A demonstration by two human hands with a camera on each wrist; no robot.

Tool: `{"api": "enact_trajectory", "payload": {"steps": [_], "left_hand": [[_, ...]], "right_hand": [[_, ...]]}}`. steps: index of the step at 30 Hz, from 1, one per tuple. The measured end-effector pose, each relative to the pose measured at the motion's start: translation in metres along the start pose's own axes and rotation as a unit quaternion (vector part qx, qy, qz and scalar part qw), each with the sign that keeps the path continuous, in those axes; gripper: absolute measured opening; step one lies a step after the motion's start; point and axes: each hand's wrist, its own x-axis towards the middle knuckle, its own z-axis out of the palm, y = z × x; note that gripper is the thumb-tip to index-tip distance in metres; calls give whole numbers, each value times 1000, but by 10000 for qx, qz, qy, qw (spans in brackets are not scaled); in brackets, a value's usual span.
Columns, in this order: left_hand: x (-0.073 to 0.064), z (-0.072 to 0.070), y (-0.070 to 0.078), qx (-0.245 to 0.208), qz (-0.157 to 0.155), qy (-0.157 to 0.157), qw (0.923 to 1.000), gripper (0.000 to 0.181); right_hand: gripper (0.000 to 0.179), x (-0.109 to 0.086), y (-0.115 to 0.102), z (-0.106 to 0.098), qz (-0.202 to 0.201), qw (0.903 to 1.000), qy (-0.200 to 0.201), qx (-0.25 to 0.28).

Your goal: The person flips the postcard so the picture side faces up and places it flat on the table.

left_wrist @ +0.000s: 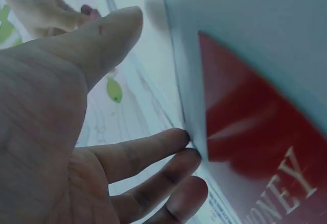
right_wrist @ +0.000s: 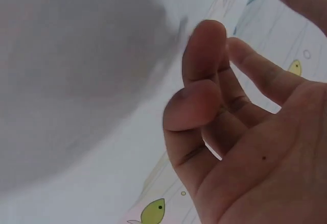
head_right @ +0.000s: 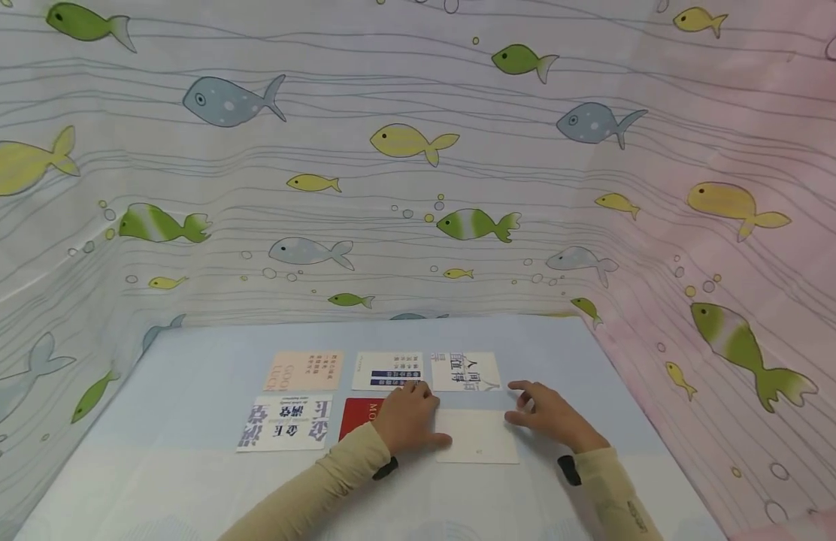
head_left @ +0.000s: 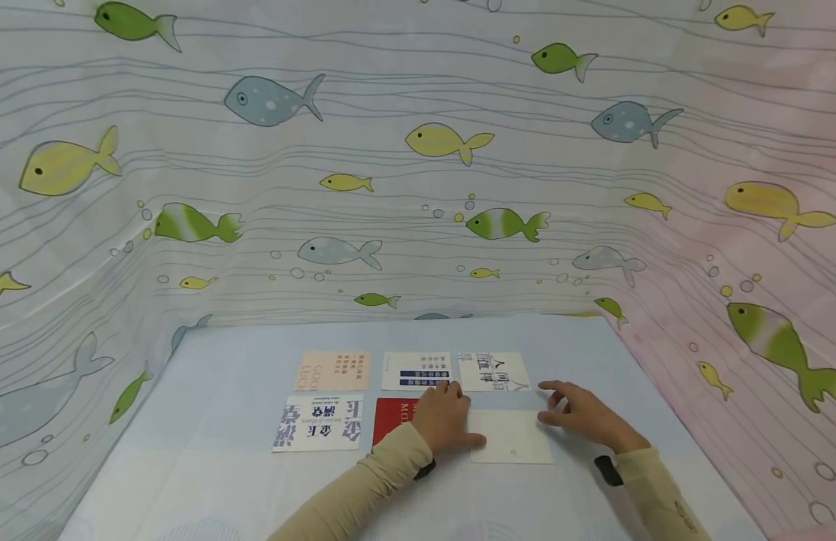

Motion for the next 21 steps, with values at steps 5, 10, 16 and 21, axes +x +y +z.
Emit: {"api": "enact_trajectory", "payload": {"steps": [5,10,16,21], "left_hand": [[-1,1,4,119,-21,1,9999,65],[-2,1,5,158,54,142,9998,65],[-3,-2,5,50,24,249,9997,64],[-4,-2,6,-201,-60,277,9994,63]], "right_hand": [[76,-4,-4,8,-94,9993,-226,-300],[72,-5,-4,15,-121,9990,-116,-417],[61,-6,0,18,-125,9992,-6,-381],[55,-5,1,19,-163,9997,18,-188]]}}
